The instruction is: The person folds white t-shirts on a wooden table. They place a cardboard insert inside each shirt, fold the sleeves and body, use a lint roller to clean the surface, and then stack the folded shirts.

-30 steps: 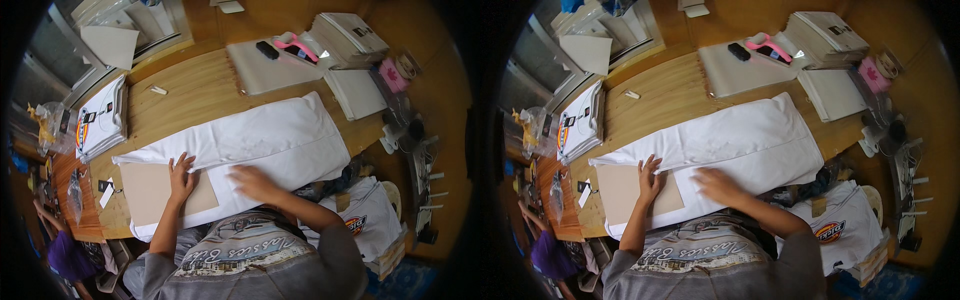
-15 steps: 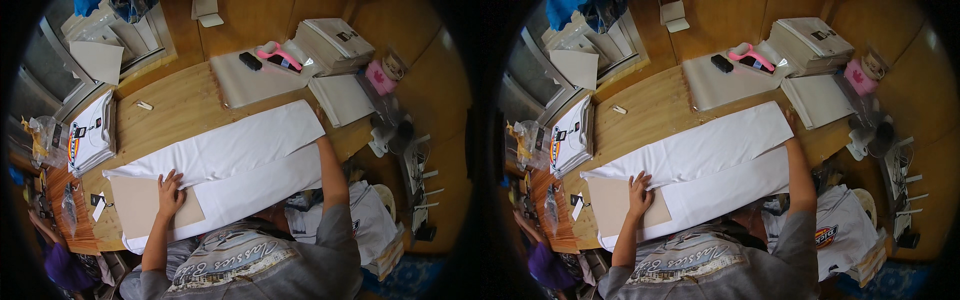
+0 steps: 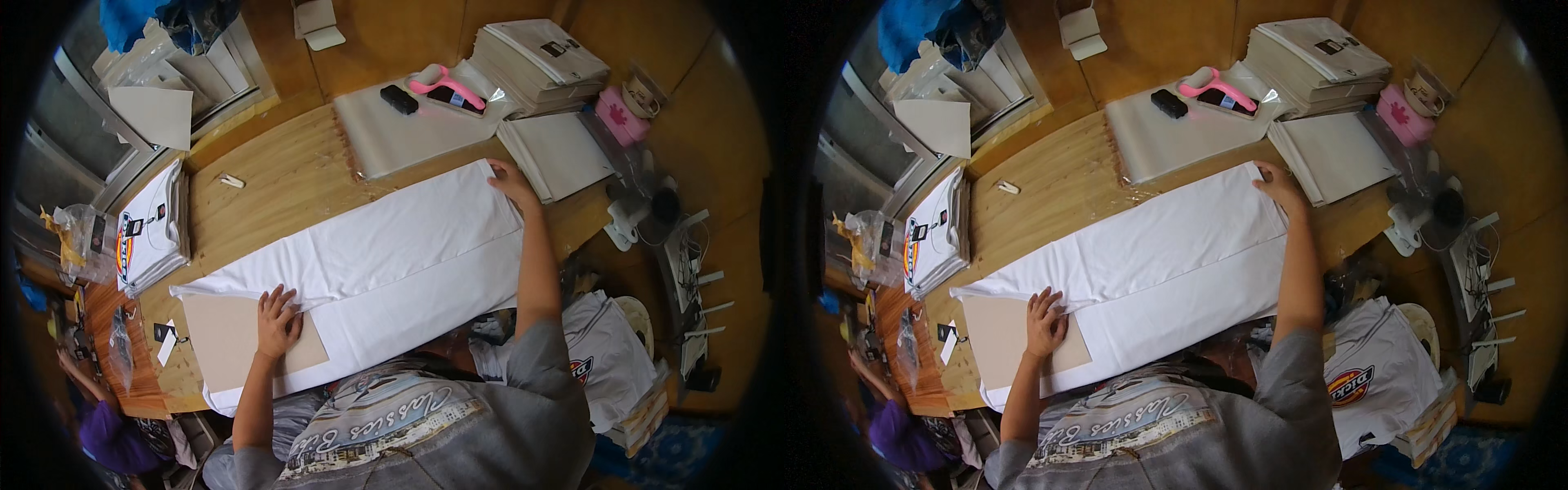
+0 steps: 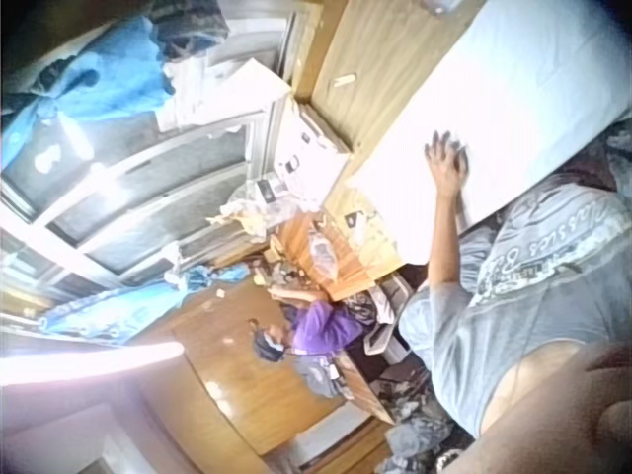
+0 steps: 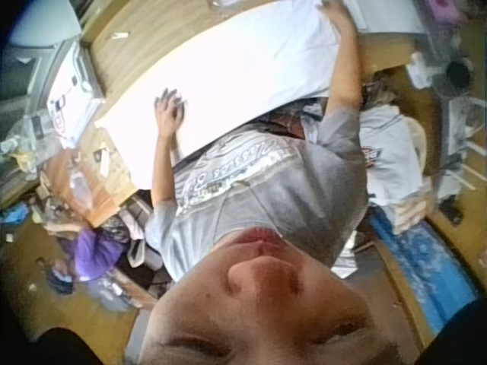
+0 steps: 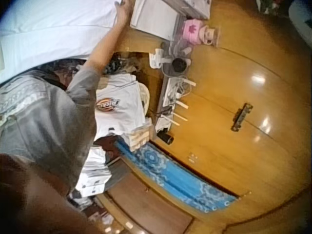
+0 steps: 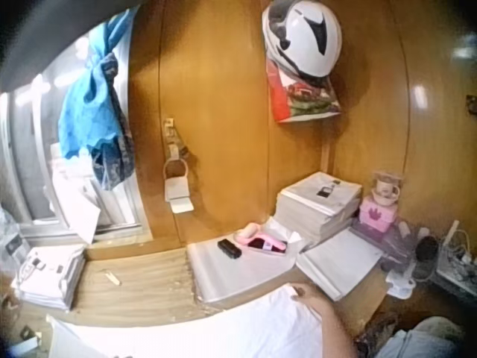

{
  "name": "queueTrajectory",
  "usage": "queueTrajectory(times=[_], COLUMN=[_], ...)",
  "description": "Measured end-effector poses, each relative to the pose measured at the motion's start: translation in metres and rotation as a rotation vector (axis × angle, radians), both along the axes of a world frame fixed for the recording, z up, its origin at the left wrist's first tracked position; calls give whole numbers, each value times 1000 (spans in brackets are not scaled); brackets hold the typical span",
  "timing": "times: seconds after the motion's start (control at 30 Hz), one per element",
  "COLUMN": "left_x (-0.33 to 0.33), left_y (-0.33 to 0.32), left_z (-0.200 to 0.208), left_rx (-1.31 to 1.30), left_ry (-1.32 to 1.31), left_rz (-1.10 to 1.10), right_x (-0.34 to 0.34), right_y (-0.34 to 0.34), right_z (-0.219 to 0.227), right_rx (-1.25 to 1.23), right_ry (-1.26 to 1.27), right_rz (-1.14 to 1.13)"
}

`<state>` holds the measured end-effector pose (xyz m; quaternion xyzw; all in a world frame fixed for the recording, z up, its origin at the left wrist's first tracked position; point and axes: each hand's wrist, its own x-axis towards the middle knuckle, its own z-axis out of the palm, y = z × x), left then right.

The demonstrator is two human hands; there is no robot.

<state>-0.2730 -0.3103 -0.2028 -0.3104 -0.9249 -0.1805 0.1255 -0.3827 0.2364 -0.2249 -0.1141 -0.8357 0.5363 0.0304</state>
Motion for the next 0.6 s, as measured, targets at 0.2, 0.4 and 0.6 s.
queueTrajectory(times=[0.2, 0.4, 0.6], left_x=[7, 1, 5], left_y=[-3, 4, -1], left_z=[-3, -3, 1], left_rx=[35, 56, 79], left_ry=[60, 98, 92], left_rz=[1, -53, -66], right_x=[84, 71, 44], right_y=[-29, -5, -103], right_z=[19, -1, 30], right_rx=[233, 252, 1042], right_ry=[40, -50, 120], right_rz=[106, -39, -191])
